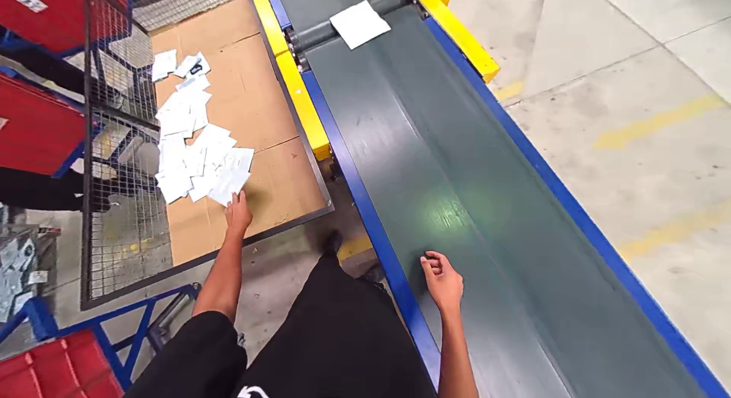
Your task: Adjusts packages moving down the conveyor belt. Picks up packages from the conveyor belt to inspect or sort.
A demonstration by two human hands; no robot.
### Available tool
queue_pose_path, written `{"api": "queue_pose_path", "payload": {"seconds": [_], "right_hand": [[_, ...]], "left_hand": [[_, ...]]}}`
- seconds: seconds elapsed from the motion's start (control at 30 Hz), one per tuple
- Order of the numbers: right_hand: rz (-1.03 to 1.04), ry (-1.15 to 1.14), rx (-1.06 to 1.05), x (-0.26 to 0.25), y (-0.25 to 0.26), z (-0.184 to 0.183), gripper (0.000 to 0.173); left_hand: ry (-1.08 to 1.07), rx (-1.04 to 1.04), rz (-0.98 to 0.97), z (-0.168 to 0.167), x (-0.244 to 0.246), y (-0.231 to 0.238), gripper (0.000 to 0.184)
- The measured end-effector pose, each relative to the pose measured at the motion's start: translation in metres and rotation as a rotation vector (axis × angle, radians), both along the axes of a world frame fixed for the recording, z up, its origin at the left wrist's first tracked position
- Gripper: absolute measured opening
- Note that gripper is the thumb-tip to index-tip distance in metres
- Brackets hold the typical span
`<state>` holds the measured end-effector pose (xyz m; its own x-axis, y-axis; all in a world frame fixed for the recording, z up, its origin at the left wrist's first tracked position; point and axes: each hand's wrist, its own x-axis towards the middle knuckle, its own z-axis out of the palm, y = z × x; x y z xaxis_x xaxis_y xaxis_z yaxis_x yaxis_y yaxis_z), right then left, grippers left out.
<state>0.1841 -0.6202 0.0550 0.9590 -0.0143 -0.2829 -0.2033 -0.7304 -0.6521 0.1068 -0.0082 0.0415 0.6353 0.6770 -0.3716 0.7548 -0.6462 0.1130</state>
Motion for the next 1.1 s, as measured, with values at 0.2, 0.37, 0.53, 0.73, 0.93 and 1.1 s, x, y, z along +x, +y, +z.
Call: {"api": "queue_pose_path", "payload": {"seconds": [0.2, 0.37, 0.53, 0.73, 0.93, 1.1], "right_hand": [[0.043, 0.020, -0.033, -0.002, 0.006, -0.002, 0.029], [0.021, 0.057, -0.105, -0.017, -0.006, 0.005, 0.026], [-0.062, 0.069, -0.104, -0.040, -0.039, 0.005, 0.023], [-0.286, 0.068, -0.146, -0.096, -0.078, 0.004, 0.025], [-0.484, 0.071, -0.163, -0.129, -0.107, 0.007, 0.027], [-0.516, 0.076, -0.199, -0.108, -0.123, 0.008, 0.027]], "left_hand": [[-0.101, -0.079, 0.031, 0.011, 0.041, -0.056, 0.050], [-0.331, -0.058, -0.158, 0.033, 0.143, -0.140, 0.050], [-0.508, -0.072, -0.391, 0.042, 0.254, -0.218, 0.054], [-0.470, -0.089, -0.546, 0.045, 0.363, -0.281, 0.077], [-0.316, -0.041, -0.696, 0.025, 0.419, -0.332, 0.082], [-0.117, 0.002, -0.917, 0.021, 0.453, -0.360, 0.100]]}}
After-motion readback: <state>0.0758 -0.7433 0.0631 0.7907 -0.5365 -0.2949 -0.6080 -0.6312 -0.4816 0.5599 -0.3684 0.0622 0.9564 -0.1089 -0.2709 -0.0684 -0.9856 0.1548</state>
